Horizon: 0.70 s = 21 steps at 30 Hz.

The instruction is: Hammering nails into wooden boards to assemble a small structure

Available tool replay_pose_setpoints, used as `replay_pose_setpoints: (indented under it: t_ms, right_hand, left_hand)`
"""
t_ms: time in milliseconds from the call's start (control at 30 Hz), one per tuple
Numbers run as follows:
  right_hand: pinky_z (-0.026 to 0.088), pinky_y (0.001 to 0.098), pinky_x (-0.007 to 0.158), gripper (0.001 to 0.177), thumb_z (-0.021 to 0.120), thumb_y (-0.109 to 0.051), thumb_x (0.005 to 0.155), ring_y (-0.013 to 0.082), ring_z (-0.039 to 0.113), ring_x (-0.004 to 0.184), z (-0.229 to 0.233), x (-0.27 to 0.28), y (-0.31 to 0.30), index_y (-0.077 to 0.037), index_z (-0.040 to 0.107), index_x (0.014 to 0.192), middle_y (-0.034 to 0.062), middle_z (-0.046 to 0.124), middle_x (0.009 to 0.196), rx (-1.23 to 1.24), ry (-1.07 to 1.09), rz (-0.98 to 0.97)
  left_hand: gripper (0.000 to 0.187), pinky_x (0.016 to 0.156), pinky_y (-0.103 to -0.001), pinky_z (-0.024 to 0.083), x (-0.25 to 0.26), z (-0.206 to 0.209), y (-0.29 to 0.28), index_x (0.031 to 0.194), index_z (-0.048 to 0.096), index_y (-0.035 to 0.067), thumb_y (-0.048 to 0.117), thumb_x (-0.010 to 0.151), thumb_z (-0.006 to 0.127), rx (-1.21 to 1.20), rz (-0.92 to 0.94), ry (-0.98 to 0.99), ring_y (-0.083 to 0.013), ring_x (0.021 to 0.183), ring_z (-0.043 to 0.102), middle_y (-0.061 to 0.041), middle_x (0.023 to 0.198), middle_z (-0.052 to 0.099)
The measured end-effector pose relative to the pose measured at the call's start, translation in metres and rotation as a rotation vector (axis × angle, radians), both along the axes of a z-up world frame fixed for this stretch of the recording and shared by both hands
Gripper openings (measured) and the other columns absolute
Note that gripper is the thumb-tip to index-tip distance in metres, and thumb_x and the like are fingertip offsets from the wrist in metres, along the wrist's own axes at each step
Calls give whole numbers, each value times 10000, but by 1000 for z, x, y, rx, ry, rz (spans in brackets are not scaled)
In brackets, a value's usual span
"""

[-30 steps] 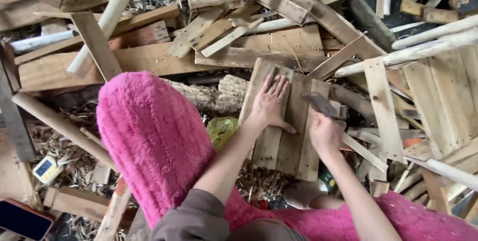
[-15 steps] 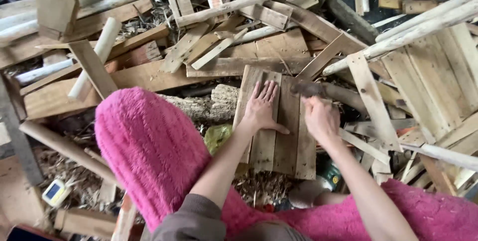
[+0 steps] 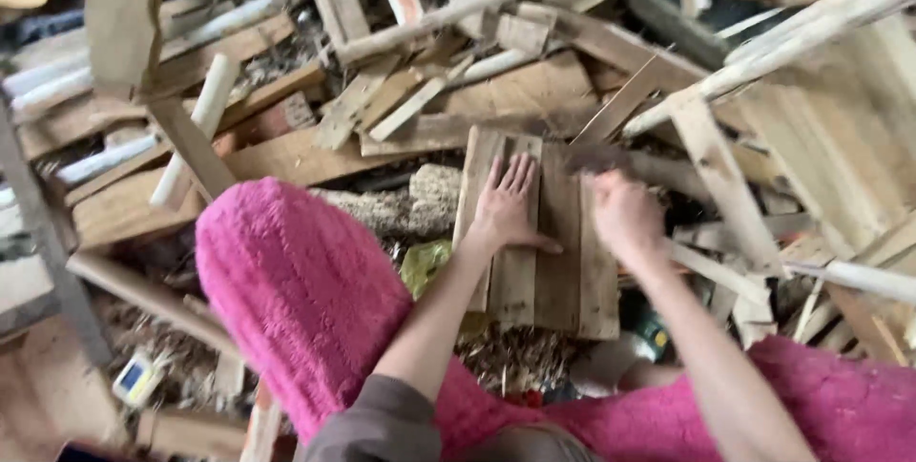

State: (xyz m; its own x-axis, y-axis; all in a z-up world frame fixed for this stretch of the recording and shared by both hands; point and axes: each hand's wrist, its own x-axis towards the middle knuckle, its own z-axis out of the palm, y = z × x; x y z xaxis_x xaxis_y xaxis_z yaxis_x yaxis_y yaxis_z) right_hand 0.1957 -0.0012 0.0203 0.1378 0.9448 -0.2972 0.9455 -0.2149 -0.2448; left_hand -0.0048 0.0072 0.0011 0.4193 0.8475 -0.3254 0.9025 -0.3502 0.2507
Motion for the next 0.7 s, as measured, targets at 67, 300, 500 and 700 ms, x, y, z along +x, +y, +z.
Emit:
replay_pose_setpoints:
  t_ms: [67, 300, 500, 700]
  right_hand:
    - [539, 593, 830, 393, 527, -498, 1068, 447, 717, 957, 28, -8, -4, -179, 754, 1102, 213, 761, 883, 166, -13, -59]
    - [528, 503, 953, 246, 603, -398, 1022, 387, 676, 1088, 1, -5, -27, -213, 724, 1129, 104, 743, 1043, 222, 174, -180]
    - [550, 558, 883, 402, 548, -394, 1088, 454, 713, 1005, 39, -8, -9, -58, 765, 1044, 240, 754, 999, 138, 144, -75]
    - [498, 614, 819, 581, 439, -480, 1169, 523, 669, 969, 46, -10, -12, 34, 630, 977, 319, 684, 921, 497, 203, -85]
  left_hand:
    - [1591, 1307, -486, -77, 0, -7, -4, 1616, 180, 37, 1052, 430, 486, 15, -8, -45, -240, 1590, 153, -114, 1703, 206]
    - [1634, 1309, -487, -80, 2, -12, -4, 1622, 166, 32, 1062, 403, 518, -10, 8, -93, -253, 1596, 126, -115, 1708, 188]
    - [1615, 1306, -507, -79, 5, -30, -6, 1617, 197, 35, 1065, 412, 504, 2, -26, -51, -255, 1592, 134, -113, 1702, 209]
    - [1604, 1298, -522, -97, 6, -20, 0, 1621, 165, 15, 1022, 443, 578, -10, 4, -66, -267, 1593, 111, -137, 1706, 174]
